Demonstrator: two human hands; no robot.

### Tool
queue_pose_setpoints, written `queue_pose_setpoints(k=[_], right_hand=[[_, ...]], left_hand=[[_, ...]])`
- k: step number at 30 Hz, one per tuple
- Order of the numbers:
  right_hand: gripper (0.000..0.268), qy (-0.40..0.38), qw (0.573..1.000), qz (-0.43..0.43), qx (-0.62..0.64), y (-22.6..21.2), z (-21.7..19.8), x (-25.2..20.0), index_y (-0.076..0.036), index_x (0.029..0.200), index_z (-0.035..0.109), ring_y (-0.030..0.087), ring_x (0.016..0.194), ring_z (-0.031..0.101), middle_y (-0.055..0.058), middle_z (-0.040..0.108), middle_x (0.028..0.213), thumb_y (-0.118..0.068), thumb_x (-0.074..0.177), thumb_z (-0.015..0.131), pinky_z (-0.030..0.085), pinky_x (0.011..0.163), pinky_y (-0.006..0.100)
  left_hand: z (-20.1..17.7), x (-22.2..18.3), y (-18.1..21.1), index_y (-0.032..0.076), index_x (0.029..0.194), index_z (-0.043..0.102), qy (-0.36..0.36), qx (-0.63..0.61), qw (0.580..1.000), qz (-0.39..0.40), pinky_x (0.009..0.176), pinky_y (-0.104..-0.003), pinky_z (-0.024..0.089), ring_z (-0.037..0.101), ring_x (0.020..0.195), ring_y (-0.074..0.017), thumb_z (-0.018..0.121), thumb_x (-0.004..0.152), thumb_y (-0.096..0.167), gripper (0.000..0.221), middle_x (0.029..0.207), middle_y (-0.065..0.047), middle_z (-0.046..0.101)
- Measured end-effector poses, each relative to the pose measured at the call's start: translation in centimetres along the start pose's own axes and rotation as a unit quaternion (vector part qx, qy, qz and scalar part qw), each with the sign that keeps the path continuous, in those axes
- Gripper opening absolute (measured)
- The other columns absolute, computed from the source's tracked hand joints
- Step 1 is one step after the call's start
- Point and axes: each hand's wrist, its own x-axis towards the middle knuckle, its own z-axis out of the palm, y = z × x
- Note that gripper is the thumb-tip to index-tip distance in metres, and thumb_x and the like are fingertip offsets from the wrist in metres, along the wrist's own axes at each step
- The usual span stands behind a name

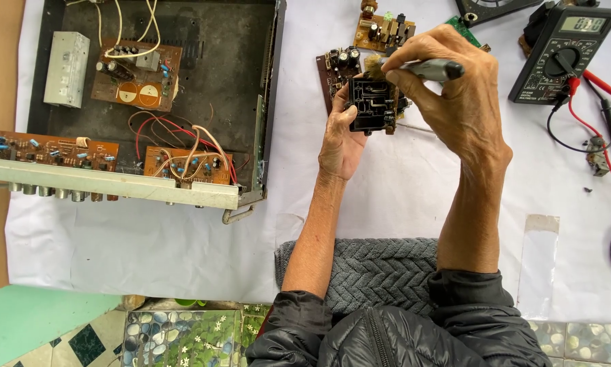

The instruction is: Cleaning a circuit board with a brush and inspecting components using a screwdriver on a repair bench.

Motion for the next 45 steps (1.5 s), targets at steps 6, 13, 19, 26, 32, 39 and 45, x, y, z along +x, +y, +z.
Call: queue_pose_setpoints(k=[6,13,19,26,32,39,45], right_hand=[[0.009,0.016,1.000,-0.001,-0.006,0.0,-0.4,0.0,-0.001,0.110,0.074,0.028,0.106,0.064,0.014,0.071,0.107,0.001,0.111,0.082,0.051,0.089,0.039],[0.007,0.030,0.999,-0.013,-0.006,-0.7,-0.8,0.0,0.000,0.111,0.076,0.027,0.103,0.064,0.015,0.069,0.110,0.001,0.112,0.083,0.050,0.088,0.037],[0.010,-0.005,1.000,-0.014,-0.013,-0.6,-0.6,-0.1,-0.005,0.112,0.074,0.025,0.100,0.066,0.014,0.069,0.111,0.003,0.110,0.079,0.050,0.089,0.037],[0.009,0.029,0.999,-0.030,0.011,-0.9,-0.4,0.1,0.000,0.112,0.075,0.028,0.108,0.066,0.015,0.070,0.110,0.006,0.111,0.081,0.053,0.094,0.038],[0.007,0.075,0.997,-0.024,-0.006,-1.4,-1.0,0.0,0.000,0.113,0.076,0.027,0.106,0.068,0.017,0.068,0.114,0.005,0.111,0.081,0.054,0.090,0.037],[0.005,0.194,0.979,-0.058,-0.003,-2.6,-2.3,-0.2,0.003,0.111,0.072,0.031,0.107,0.067,0.018,0.068,0.113,0.006,0.111,0.076,0.055,0.094,0.042],[0.007,0.280,0.955,-0.096,-0.011,-3.0,-2.6,0.0,0.005,0.109,0.070,0.032,0.106,0.066,0.020,0.066,0.112,-0.003,0.109,0.070,0.056,0.096,0.044]], left_hand=[[-0.4,-0.1,-0.1,0.009,0.154,0.043,-0.007,-0.008,1.000,0.002,0.104,-0.052,0.053,0.059,0.129,-0.0325,0.069,0.103,0.017,0.058,0.143,-0.015,0.058],[-0.2,0.0,0.1,0.010,0.153,0.043,0.009,0.000,1.000,-0.008,0.097,-0.054,0.057,0.059,0.126,-0.0341,0.069,0.101,0.020,0.059,0.143,-0.017,0.056],[-0.9,0.1,-0.2,0.012,0.150,0.045,0.017,-0.008,1.000,0.000,0.108,-0.050,0.051,0.057,0.131,-0.0292,0.068,0.102,0.017,0.054,0.143,-0.013,0.057],[-0.8,0.1,-0.1,0.008,0.153,0.042,-0.004,-0.013,1.000,0.006,0.101,-0.049,0.055,0.061,0.121,-0.0263,0.067,0.100,0.016,0.059,0.134,-0.012,0.062],[-0.7,0.1,0.1,0.010,0.152,0.043,-0.010,-0.018,1.000,0.006,0.111,-0.047,0.049,0.058,0.128,-0.0259,0.069,0.101,0.016,0.057,0.141,-0.011,0.059],[-1.0,0.2,-0.2,0.014,0.145,0.047,-0.010,-0.019,1.000,0.002,0.104,-0.048,0.052,0.055,0.129,-0.0289,0.066,0.104,0.018,0.046,0.144,-0.012,0.055],[-0.9,0.2,0.0,0.014,0.144,0.048,-0.011,-0.036,0.999,0.000,0.107,-0.050,0.053,0.056,0.130,-0.0316,0.067,0.104,0.017,0.045,0.144,-0.014,0.055]])
